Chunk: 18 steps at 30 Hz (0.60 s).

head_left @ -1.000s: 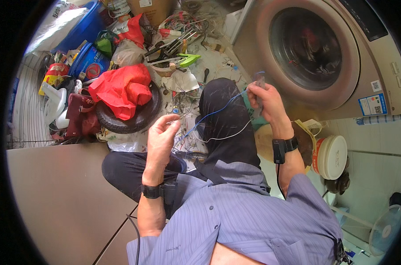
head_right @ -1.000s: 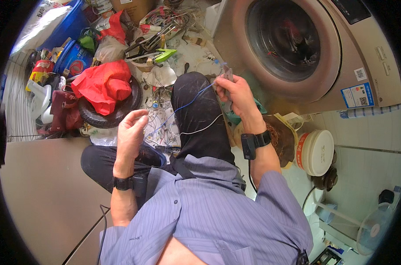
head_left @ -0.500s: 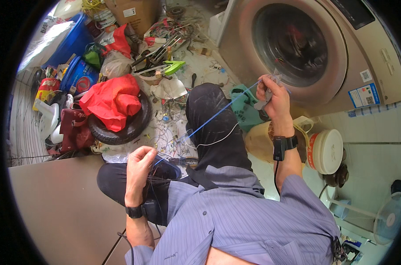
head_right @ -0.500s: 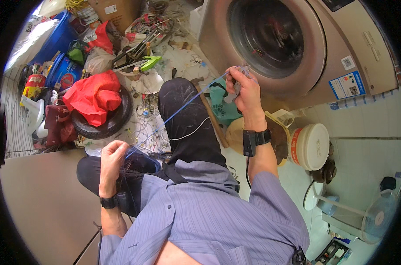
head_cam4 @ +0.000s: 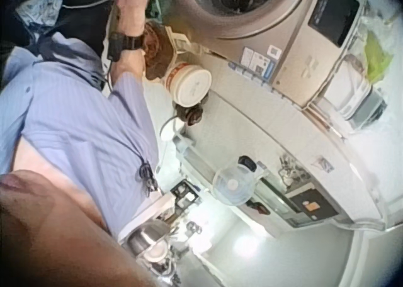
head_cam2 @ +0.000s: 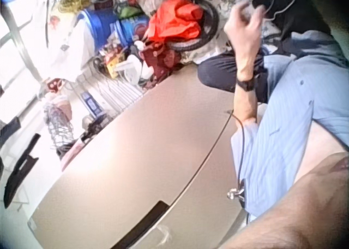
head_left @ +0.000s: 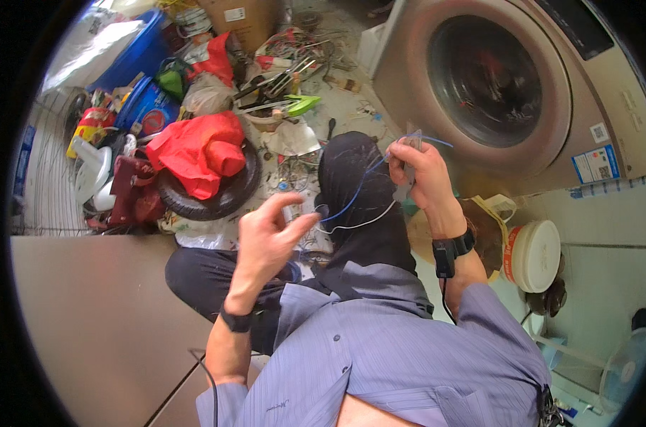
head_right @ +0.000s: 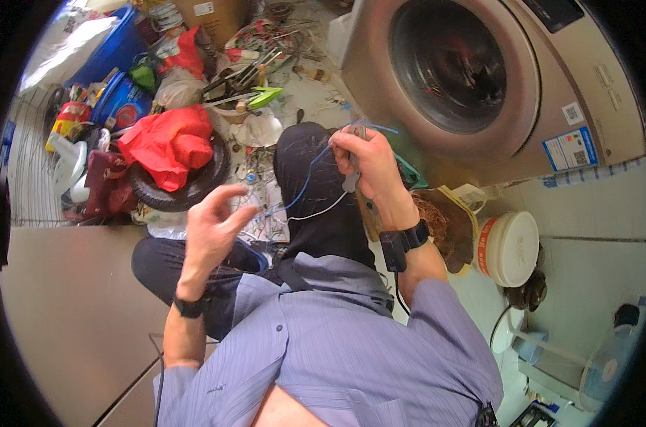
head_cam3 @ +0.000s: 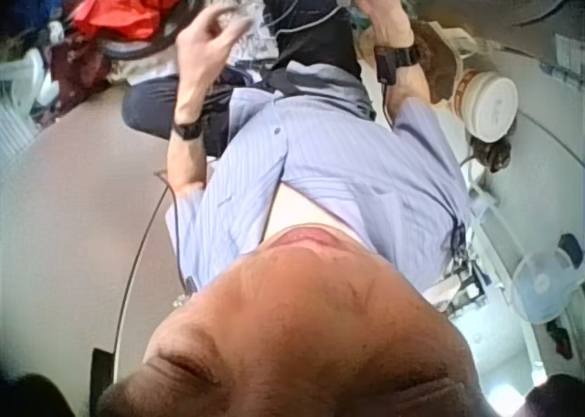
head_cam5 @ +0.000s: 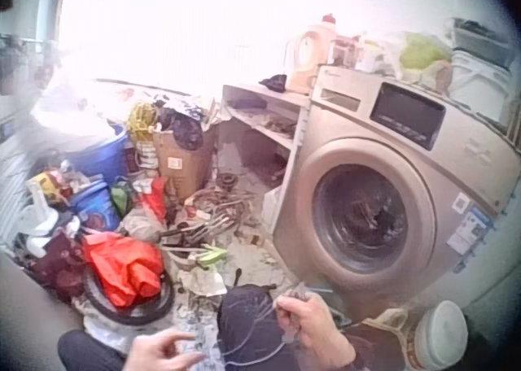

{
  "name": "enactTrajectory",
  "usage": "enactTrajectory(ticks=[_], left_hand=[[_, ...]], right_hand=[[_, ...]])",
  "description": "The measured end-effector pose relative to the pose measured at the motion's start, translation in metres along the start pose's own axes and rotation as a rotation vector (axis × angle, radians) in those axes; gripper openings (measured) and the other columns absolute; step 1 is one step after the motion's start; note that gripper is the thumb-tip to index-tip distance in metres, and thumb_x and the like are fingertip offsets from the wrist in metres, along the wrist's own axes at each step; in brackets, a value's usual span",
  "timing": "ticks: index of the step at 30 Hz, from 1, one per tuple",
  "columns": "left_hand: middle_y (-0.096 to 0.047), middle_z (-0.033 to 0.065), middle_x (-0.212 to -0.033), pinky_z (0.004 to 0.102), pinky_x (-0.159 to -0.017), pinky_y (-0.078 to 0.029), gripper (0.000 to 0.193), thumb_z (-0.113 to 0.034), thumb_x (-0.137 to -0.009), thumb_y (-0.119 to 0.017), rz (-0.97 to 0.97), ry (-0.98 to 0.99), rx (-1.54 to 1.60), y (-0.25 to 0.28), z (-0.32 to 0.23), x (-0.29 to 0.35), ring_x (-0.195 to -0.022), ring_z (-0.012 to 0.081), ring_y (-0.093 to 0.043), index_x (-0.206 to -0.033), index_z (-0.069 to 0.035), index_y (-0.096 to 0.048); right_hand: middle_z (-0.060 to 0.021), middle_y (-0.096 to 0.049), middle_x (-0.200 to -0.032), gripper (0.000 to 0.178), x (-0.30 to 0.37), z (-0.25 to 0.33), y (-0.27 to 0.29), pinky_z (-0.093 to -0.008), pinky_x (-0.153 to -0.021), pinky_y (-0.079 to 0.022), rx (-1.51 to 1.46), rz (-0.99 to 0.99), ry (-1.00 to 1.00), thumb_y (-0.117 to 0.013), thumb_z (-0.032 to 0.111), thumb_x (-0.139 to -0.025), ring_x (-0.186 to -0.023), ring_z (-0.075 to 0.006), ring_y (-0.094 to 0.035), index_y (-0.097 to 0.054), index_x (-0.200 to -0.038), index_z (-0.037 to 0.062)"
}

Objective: The person sits on the floor and strips the insulation from several wires using a utility knife. They twist the exposed strands together and then wrap the connections with white tape. The person handles multiple wires and a roll of tape throughout the process.

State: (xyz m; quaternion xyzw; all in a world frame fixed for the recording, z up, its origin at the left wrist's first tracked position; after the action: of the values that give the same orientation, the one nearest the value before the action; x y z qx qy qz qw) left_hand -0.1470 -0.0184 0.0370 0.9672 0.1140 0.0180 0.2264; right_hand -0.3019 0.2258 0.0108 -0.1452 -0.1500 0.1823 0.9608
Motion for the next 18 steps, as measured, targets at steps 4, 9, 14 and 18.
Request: enactTrajectory(ticks=[4,9,14,18], left_hand=[[-0.058,0.0079,-0.063,0.0339,-0.052,-0.046,0.041,-0.027,-0.081,-0.087,-0.053,-0.237,-0.147,-0.033,-0.053,-0.017,-0.053,0.0182,-0.056,-0.111,-0.005,-0.069],[-0.061,0.011,-0.066,0.0352,-0.052,-0.048,0.025,-0.018,-0.086,-0.081,-0.17,-0.361,-0.171,-0.043,-0.064,-0.02,-0.053,0.0219,-0.059,-0.104,-0.005,-0.071],[-0.07,0.0176,-0.083,0.0433,-0.064,-0.055,0.009,-0.012,-0.094,-0.068,-0.155,-0.365,-0.168,-0.04,-0.054,-0.013,-0.075,0.038,-0.069,-0.096,-0.004,-0.067],[-0.069,0.0166,-0.077,0.038,-0.063,-0.053,0.008,-0.009,-0.095,-0.066,-0.105,-0.168,0.022,-0.04,-0.034,-0.016,-0.068,0.0304,-0.068,-0.094,-0.002,-0.067]], right_hand=[[0.0008,-0.059,-0.067,0.015,0.011,-0.01,-0.038,-0.0242,-0.051,-0.035,0.129,0.011,-0.025,-0.071,0.016,-0.092,-0.056,-0.0082,-0.051,-0.068,-0.082,0.0059],[0.0041,-0.056,-0.067,0.015,0.022,-0.025,-0.066,-0.0224,-0.05,-0.034,0.11,0.062,-0.05,-0.071,0.015,-0.094,-0.057,-0.0041,-0.048,-0.066,-0.083,0.0063],[0.0068,-0.052,-0.067,0.018,0.025,-0.033,-0.076,-0.0209,-0.051,-0.031,0.135,0.105,-0.001,-0.07,0.015,-0.098,-0.059,-0.0022,-0.044,-0.064,-0.083,0.0071],[0.0067,-0.052,-0.067,0.017,0.026,-0.038,-0.078,-0.0209,-0.051,-0.031,0.117,0.121,0.013,-0.07,0.015,-0.098,-0.059,-0.0023,-0.043,-0.064,-0.084,0.0071]])
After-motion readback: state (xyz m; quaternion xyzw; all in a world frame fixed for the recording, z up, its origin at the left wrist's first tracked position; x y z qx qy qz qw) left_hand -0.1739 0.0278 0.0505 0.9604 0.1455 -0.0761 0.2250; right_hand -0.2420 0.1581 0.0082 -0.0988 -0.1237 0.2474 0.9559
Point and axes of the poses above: each hand's wrist, its own x-axis away from the middle knuckle, its own y-axis out of the back of the hand, z = x × y, the point moved 9 cm from there along -x, towards the middle knuckle
